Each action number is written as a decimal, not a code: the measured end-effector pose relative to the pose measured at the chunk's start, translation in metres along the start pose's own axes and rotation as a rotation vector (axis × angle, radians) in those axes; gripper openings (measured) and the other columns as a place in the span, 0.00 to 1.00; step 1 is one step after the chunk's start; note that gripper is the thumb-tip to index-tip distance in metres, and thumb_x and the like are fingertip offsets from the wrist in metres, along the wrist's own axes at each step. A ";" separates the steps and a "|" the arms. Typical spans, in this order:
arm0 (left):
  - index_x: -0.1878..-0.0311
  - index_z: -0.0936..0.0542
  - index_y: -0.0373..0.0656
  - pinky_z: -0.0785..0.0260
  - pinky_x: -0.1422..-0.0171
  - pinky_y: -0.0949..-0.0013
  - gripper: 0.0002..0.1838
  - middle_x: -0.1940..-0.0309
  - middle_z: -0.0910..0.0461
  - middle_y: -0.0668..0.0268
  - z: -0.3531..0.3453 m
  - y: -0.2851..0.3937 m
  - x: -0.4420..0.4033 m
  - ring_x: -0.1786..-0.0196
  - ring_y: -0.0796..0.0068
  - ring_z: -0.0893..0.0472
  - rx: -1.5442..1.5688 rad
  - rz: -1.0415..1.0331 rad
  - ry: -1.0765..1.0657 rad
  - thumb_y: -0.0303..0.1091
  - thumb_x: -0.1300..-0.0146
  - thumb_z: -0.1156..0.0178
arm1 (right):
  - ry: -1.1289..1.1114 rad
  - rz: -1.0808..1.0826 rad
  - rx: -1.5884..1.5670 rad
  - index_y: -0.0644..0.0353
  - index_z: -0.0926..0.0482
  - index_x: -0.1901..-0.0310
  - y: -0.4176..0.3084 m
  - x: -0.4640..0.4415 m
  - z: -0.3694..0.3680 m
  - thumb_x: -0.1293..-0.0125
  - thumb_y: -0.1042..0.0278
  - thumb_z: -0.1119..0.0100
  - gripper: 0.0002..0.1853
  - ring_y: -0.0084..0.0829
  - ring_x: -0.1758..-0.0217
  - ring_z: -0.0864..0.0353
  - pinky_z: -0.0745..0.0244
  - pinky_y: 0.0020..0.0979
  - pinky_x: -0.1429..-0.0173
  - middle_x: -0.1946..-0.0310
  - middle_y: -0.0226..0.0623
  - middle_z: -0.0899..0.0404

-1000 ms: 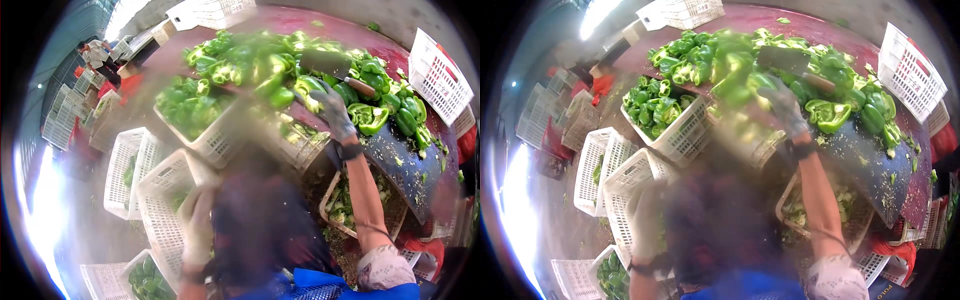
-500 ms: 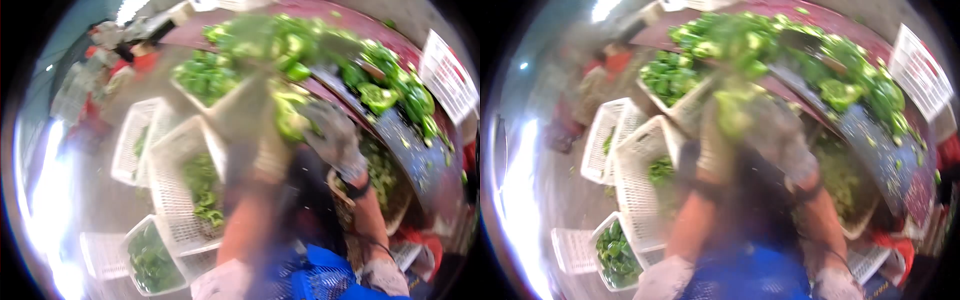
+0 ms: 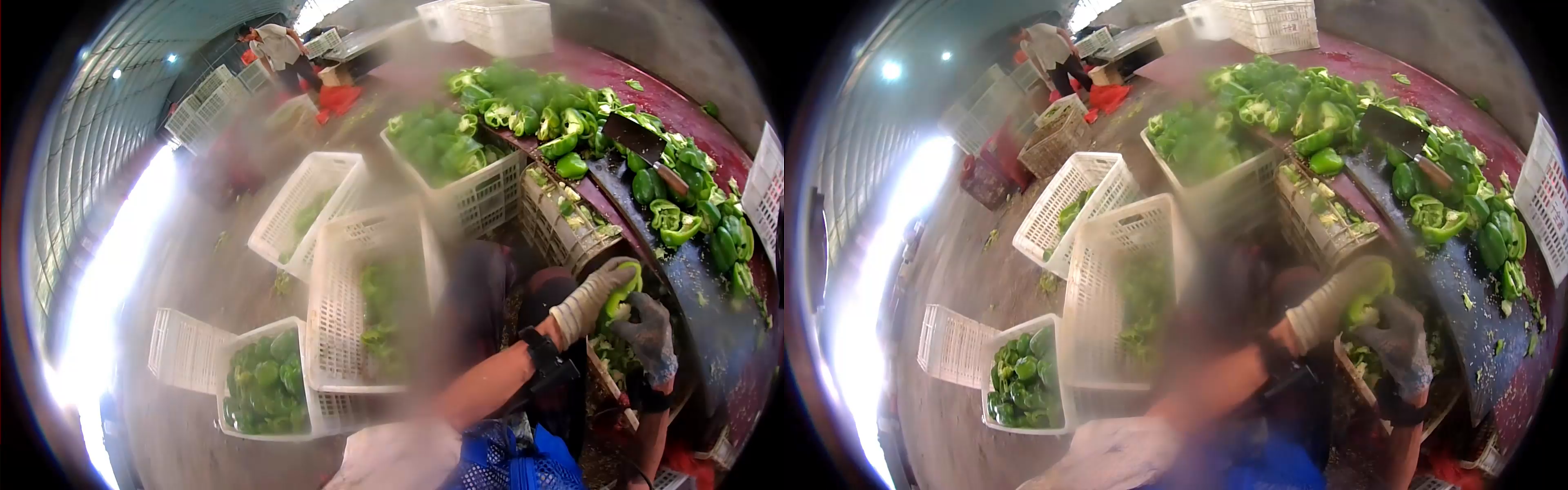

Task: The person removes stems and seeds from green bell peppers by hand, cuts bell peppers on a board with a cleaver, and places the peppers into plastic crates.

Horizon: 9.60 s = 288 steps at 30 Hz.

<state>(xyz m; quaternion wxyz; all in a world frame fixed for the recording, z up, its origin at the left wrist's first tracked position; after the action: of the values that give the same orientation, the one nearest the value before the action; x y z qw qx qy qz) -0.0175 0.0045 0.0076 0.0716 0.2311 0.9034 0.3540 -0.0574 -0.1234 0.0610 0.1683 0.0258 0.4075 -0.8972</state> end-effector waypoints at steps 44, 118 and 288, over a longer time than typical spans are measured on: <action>0.33 0.32 0.45 0.33 0.35 0.62 0.27 0.36 0.29 0.54 0.084 0.231 0.163 0.37 0.60 0.26 -1.926 -0.502 1.016 0.46 0.30 0.44 | 0.555 0.148 0.956 0.57 0.25 0.47 0.120 -0.052 0.063 0.36 0.71 0.44 0.15 0.36 0.69 0.16 0.21 0.35 0.72 0.64 0.43 0.20; 0.37 0.26 0.42 0.26 0.40 0.61 0.24 0.49 0.20 0.60 0.006 -0.024 0.009 0.48 0.66 0.20 -0.436 -0.124 0.139 0.49 0.26 0.50 | 0.344 0.390 0.654 0.54 0.23 0.65 -0.002 0.052 -0.022 0.43 0.68 0.40 0.05 0.31 0.73 0.17 0.24 0.33 0.75 0.73 0.32 0.24; 0.48 0.18 0.45 0.27 0.46 0.67 0.15 0.55 0.16 0.60 -0.017 0.089 -0.145 0.55 0.65 0.17 -1.289 -0.407 0.056 0.36 0.37 0.36 | 0.387 -0.286 0.993 0.50 0.21 0.41 0.116 0.051 0.040 0.39 0.64 0.35 0.23 0.38 0.46 0.21 0.22 0.37 0.43 0.45 0.39 0.21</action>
<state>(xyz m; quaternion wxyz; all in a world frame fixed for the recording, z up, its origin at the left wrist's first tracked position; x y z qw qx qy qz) 0.1386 -0.0161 0.0751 0.2370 -0.0420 0.5388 0.8073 -0.0640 -0.2385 -0.0057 -0.0654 0.2108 -0.0415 -0.9745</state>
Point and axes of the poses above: each hand's wrist, its own x-axis away from the middle knuckle, its own z-axis out of the back of the hand, y = z × x, the point moved 3 cm from there along -x, towards the middle knuckle
